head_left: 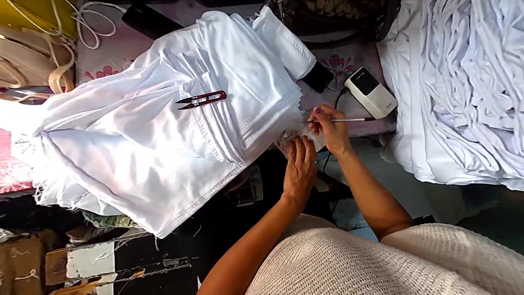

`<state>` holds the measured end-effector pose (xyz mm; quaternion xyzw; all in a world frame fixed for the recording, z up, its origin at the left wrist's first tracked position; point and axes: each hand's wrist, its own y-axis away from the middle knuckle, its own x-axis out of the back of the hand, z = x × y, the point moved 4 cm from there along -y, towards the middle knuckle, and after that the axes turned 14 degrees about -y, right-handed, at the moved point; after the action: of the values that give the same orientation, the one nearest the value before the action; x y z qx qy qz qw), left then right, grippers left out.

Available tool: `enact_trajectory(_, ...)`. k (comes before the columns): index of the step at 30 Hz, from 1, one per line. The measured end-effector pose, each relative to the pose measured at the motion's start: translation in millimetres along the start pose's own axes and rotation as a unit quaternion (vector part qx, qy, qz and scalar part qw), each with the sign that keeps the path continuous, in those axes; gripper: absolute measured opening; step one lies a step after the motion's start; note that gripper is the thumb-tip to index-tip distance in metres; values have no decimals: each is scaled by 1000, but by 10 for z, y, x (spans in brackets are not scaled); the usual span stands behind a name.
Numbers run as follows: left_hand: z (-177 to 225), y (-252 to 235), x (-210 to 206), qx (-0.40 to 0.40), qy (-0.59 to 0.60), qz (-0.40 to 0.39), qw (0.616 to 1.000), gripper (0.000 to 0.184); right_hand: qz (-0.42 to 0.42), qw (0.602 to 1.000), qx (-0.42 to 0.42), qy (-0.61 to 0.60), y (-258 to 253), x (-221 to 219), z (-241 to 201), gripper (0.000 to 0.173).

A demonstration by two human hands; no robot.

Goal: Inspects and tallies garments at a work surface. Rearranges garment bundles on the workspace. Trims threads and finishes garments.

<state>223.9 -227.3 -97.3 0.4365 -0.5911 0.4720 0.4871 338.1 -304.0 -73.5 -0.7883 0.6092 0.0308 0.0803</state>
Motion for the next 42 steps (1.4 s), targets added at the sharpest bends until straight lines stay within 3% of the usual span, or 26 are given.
enact_trajectory(5, -29, -8, 18, -8, -15, 11, 1000, 44, -30, 998, 10, 57, -200, 20, 139, 29)
enact_trajectory(9, -64, 0, 39, -16, -23, 17, 999, 43, -30, 995, 22, 90, -235, 70, 100, 18)
enact_trajectory(14, -68, -3, 29, -23, -45, 7, 999, 44, -2, 986, 59, 156, -189, 53, 124, 31)
enact_trajectory(22, -55, 7, 15, -29, -49, -5, 998, 46, -6, 975, 89, 205, -178, 45, 146, 35)
enact_trajectory(42, -53, 8, 10, -26, -26, -8, 999, 44, -17, 972, 125, 198, -178, 23, 141, 40)
